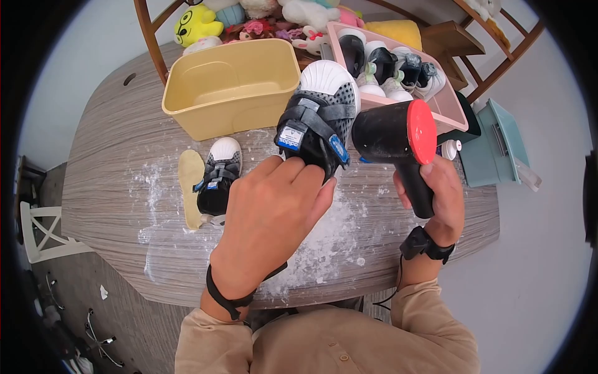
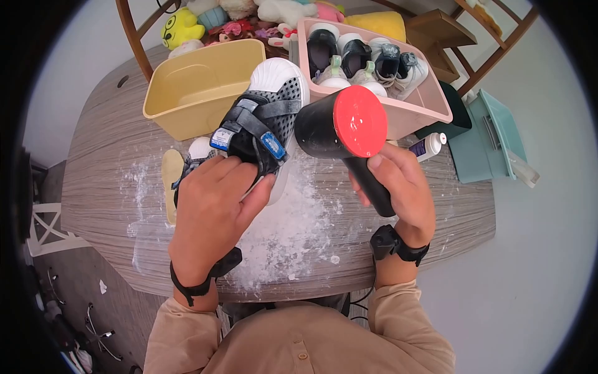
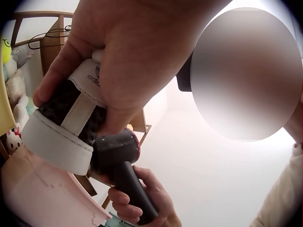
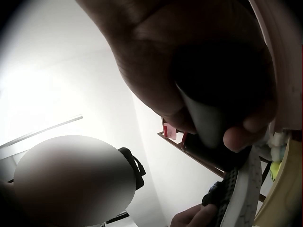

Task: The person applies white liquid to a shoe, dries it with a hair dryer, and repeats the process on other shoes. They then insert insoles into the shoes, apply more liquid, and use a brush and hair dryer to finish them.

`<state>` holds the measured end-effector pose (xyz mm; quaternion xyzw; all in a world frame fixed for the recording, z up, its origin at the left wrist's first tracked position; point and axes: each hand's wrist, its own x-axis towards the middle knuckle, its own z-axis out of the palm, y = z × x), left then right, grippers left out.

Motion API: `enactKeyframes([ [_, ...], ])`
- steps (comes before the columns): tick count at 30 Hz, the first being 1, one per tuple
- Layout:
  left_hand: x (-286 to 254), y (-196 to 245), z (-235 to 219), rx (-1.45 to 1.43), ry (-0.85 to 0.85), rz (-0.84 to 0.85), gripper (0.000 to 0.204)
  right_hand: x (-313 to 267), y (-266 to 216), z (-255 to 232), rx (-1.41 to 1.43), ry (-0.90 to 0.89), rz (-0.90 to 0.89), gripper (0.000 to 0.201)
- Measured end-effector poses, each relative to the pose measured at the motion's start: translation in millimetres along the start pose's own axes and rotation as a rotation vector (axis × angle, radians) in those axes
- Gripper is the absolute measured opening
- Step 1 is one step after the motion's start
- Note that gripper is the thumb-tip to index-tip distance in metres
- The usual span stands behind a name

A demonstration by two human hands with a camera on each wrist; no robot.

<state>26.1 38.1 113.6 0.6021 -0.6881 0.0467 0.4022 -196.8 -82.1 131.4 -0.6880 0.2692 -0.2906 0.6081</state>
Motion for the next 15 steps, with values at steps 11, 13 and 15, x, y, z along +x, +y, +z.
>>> enactKeyframes([
  [11,0.1,-0.4,-1.3,0.019,0.015,0.008,0.018,-0.8,1.3,-0.8,0.015,-0.047,0.01,0.033],
  [13,0.1,-2.9,-0.1,0.054,0.029,0.044,0.021,-0.8,2.6,-2.3,0.015,-0.049,0.012,0.033],
  [15,0.0,-2.7,-0.3,0.052,0.026,0.04,0.021,-0.9,2.6,-2.6,0.023,-0.057,0.008,0.033],
])
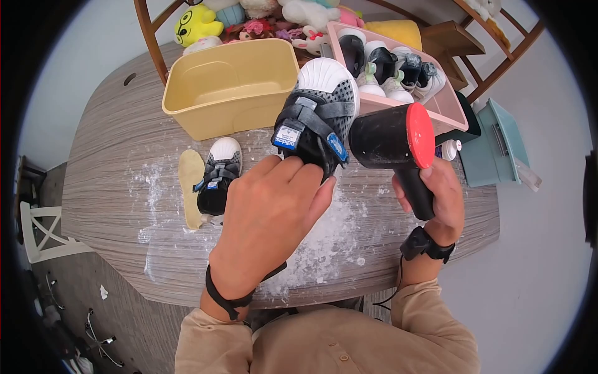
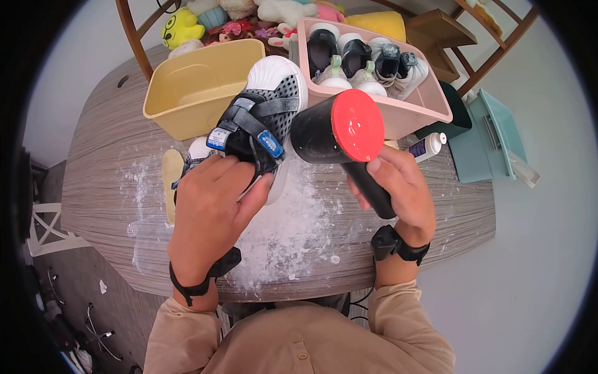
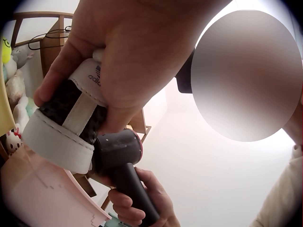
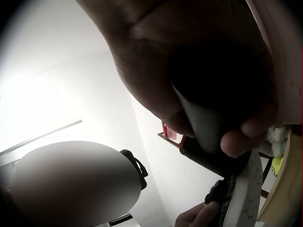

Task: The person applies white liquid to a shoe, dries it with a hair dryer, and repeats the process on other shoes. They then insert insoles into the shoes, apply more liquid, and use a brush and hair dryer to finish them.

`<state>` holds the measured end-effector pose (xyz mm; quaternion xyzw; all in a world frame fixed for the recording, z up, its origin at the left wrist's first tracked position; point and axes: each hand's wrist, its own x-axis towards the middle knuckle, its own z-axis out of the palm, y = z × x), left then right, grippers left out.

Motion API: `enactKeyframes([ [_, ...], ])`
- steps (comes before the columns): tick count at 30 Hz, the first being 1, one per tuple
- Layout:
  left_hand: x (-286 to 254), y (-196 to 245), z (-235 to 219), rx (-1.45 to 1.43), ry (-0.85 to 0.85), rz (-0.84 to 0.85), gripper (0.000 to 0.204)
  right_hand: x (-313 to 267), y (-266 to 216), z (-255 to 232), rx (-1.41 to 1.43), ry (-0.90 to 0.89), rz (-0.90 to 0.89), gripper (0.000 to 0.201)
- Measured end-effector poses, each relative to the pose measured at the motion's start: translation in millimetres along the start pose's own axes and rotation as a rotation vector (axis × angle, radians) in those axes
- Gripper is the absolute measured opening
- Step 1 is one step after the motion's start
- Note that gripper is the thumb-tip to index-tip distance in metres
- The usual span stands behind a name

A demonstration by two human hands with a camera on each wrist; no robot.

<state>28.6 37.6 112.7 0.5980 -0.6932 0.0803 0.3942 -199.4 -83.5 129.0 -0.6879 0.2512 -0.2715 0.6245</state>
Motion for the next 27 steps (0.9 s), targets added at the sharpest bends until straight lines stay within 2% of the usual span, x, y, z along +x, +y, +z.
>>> enactKeyframes([
  [7,1.2,2.8,-3.3,-0.073,-0.019,-0.051,0.017,-0.1,-1.0,0.3,0.003,-0.005,-0.023,0.034],
  [10,1.2,-0.1,-1.1,-0.034,0.025,-0.002,0.021,1.3,0.8,2.6,-0.059,0.065,-0.047,0.051],
  [19,0.8,0.4,-3.2,-0.055,0.04,0.0,0.02,4.3,6.5,0.4,-0.061,0.064,-0.085,0.056],
  [22,0.1,1.6,-3.6,-0.113,0.046,-0.023,0.017,4.5,6.6,-3.7,0.043,0.012,-0.101,0.035],
  [27,-0.1,1.5,-3.9,-0.118,0.047,-0.017,0.017,4.5,6.6,-2.8,0.025,0.023,-0.098,0.035],
])
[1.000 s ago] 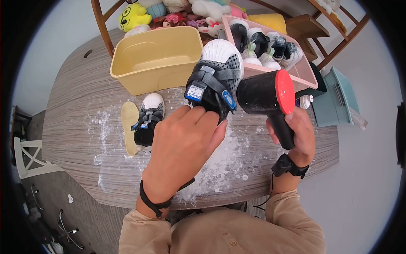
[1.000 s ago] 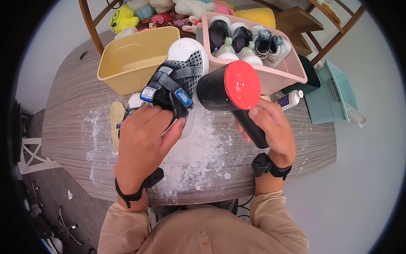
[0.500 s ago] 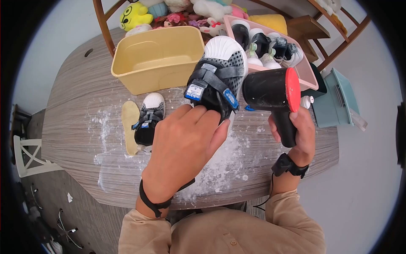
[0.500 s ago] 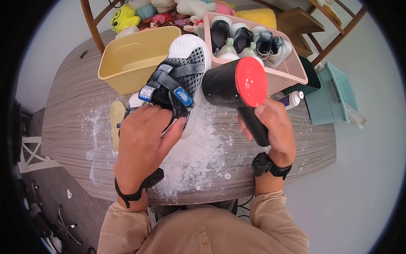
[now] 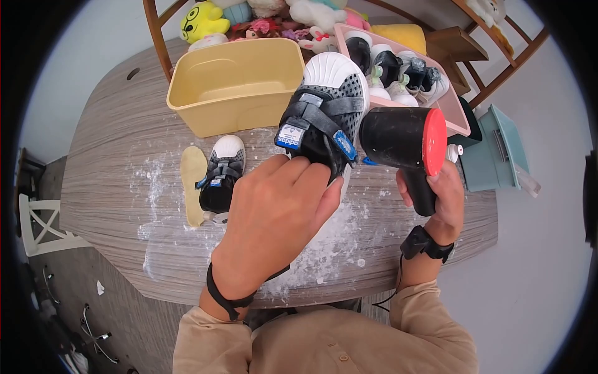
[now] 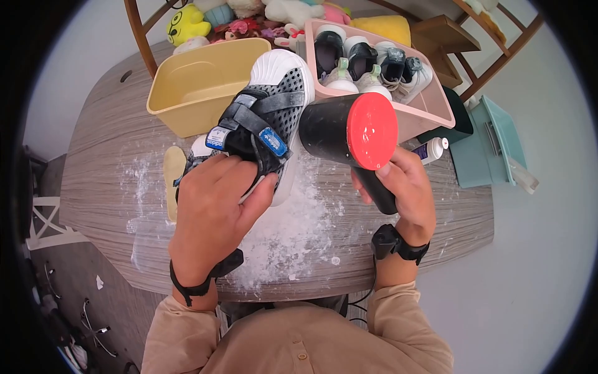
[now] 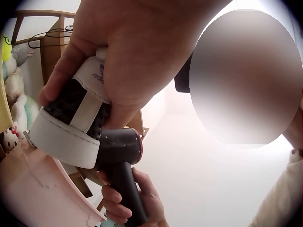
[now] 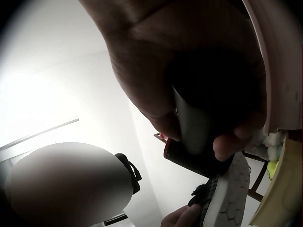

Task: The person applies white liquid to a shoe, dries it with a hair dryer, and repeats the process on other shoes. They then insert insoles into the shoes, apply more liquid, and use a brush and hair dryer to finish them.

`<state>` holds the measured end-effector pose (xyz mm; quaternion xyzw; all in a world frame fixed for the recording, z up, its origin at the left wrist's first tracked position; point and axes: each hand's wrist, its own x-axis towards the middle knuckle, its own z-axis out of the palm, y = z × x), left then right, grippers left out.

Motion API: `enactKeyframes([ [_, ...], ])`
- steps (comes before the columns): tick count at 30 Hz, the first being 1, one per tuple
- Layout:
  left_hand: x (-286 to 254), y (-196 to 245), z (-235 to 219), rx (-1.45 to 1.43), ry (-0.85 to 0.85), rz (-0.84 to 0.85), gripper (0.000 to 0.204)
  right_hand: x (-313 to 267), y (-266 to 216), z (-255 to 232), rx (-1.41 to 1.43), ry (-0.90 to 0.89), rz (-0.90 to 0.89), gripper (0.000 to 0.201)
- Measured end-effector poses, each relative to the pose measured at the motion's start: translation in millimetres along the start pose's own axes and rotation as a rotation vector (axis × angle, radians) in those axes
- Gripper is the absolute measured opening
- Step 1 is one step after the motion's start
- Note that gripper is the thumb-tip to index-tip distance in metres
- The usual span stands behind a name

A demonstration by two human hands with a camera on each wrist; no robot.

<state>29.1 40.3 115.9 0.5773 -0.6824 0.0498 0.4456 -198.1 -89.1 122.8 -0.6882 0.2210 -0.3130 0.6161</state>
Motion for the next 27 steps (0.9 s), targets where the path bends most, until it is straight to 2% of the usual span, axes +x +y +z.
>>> enactKeyframes([
  [27,1.6,0.5,0.7,0.027,-0.011,0.016,0.021,-3.9,-3.3,-0.6,-0.017,-0.097,0.04,0.037],
])
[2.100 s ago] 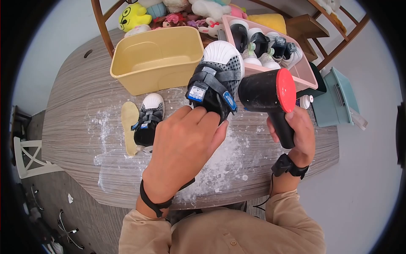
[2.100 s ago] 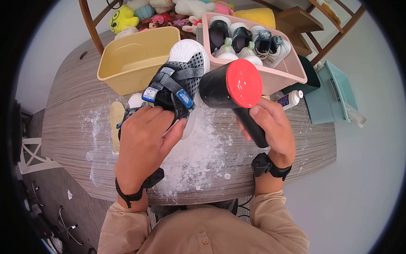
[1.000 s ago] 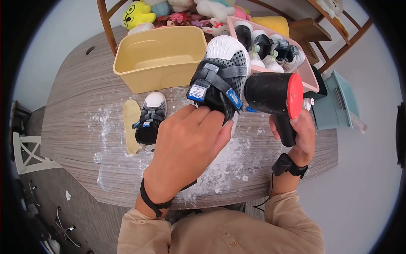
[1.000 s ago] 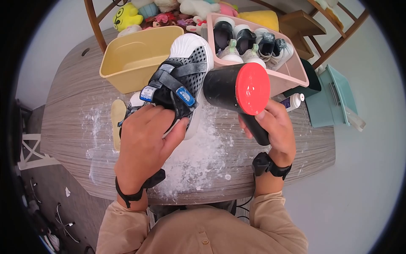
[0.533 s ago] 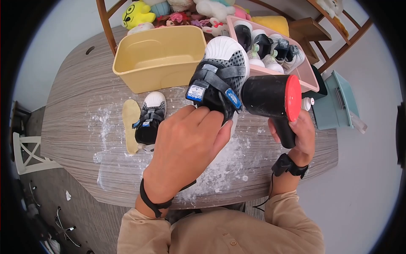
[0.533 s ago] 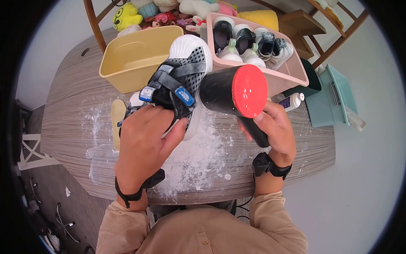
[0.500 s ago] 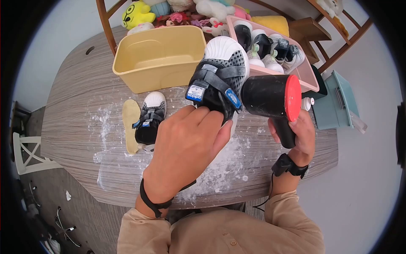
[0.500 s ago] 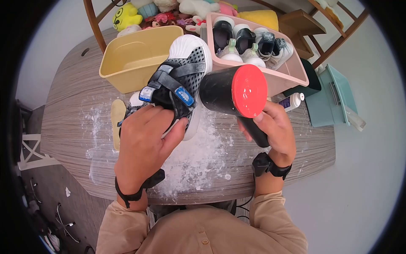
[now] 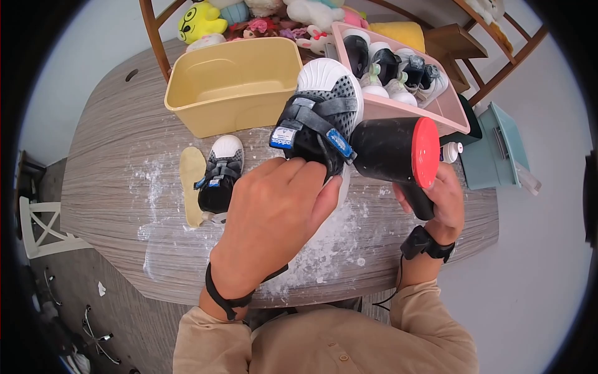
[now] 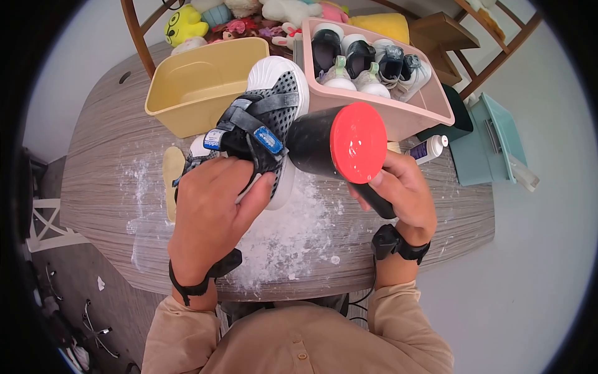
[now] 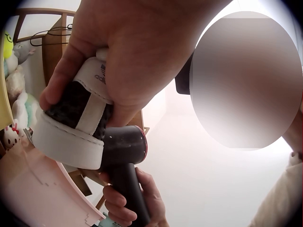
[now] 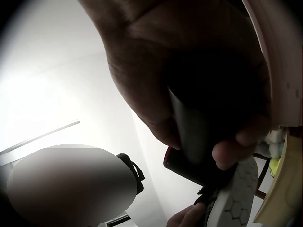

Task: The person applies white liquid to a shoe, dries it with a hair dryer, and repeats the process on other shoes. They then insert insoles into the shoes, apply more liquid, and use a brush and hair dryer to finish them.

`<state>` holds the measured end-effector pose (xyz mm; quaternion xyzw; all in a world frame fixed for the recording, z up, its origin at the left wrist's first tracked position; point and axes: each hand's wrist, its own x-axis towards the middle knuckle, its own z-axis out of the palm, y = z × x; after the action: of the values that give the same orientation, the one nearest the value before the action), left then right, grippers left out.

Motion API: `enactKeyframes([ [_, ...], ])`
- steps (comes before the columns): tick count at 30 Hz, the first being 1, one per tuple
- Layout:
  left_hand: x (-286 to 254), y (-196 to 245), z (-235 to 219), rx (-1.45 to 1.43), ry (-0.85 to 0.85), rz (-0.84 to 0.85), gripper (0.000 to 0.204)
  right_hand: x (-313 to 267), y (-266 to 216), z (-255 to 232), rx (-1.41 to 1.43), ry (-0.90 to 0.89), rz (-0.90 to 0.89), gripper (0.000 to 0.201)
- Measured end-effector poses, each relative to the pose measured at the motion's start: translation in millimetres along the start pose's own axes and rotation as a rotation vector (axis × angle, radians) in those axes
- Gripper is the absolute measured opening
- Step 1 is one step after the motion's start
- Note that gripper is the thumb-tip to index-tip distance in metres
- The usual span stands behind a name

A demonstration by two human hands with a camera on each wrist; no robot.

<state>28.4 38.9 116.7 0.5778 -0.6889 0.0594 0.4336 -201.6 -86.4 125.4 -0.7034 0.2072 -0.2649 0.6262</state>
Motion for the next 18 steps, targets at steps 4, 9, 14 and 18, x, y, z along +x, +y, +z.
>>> enactKeyframes([
  [4,0.8,1.3,-1.2,-0.068,0.012,-0.048,0.019,-0.1,1.1,-0.9,0.006,-0.026,0.002,0.037],
  [9,0.6,0.9,-1.4,-0.043,-0.005,-0.027,0.021,-0.4,-1.0,-0.9,0.007,-0.02,0.019,0.037],
  [14,0.5,0.9,-2.0,-0.04,-0.011,-0.024,0.022,0.1,0.3,-2.3,0.034,-0.051,0.01,0.039],
  [18,0.4,0.5,-2.2,-0.048,-0.01,-0.026,0.022,0.8,-0.9,-1.5,0.036,-0.065,0.006,0.039],
])
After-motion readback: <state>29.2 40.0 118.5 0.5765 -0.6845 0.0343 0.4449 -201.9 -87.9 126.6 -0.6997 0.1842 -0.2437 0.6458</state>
